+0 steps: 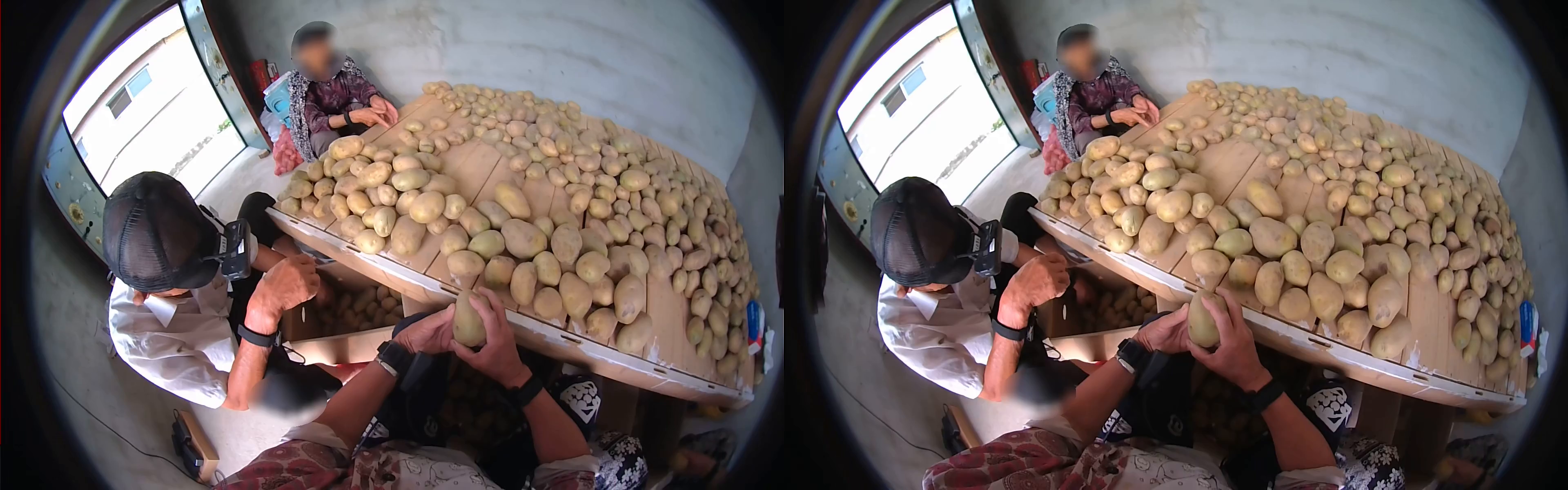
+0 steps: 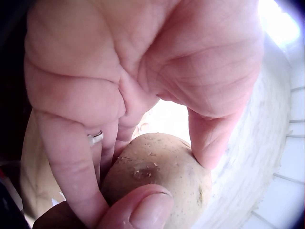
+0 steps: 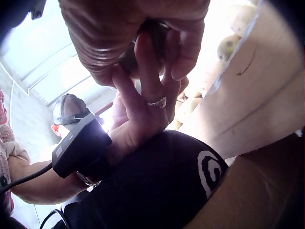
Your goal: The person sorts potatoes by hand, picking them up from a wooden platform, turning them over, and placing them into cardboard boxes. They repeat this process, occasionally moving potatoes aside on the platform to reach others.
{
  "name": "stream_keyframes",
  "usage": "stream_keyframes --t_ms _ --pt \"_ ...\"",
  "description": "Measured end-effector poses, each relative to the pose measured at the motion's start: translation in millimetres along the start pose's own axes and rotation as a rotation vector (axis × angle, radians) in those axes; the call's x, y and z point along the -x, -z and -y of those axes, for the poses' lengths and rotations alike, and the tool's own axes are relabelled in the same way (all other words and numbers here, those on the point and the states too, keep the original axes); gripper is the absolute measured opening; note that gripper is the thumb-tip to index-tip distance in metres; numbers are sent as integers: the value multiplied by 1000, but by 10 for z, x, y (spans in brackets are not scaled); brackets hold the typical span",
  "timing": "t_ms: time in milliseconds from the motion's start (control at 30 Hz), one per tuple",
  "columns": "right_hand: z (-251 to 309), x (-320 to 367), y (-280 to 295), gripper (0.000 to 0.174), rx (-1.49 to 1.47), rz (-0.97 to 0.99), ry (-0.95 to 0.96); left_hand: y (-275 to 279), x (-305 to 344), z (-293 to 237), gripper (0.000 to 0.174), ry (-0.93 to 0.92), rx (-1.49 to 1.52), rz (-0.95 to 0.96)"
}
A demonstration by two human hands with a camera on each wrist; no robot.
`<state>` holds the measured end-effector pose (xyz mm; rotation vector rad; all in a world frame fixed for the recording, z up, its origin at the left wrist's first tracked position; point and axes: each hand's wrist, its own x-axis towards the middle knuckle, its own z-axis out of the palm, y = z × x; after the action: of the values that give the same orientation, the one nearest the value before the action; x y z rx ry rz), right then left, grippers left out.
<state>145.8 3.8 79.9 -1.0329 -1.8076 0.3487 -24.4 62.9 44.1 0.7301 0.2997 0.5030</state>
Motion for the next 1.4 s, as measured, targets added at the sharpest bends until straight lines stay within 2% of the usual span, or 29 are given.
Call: stream_keyframes --t_ms 767,867,1367,1400 --pt "-26 6 9 74 -35 -22 3 -21 -15 -5 67 2 -15 13" --pt "-30 -6 42 74 -64 -3 16 -19 -22 -2 59 -21 62 40" --pt "-75 45 -22 73 12 -65 -45 -26 -31 4 66 -41 -51 9" --pt "-90 43 -30 74 58 -67 18 -6 -27 0 67 -46 -35 24"
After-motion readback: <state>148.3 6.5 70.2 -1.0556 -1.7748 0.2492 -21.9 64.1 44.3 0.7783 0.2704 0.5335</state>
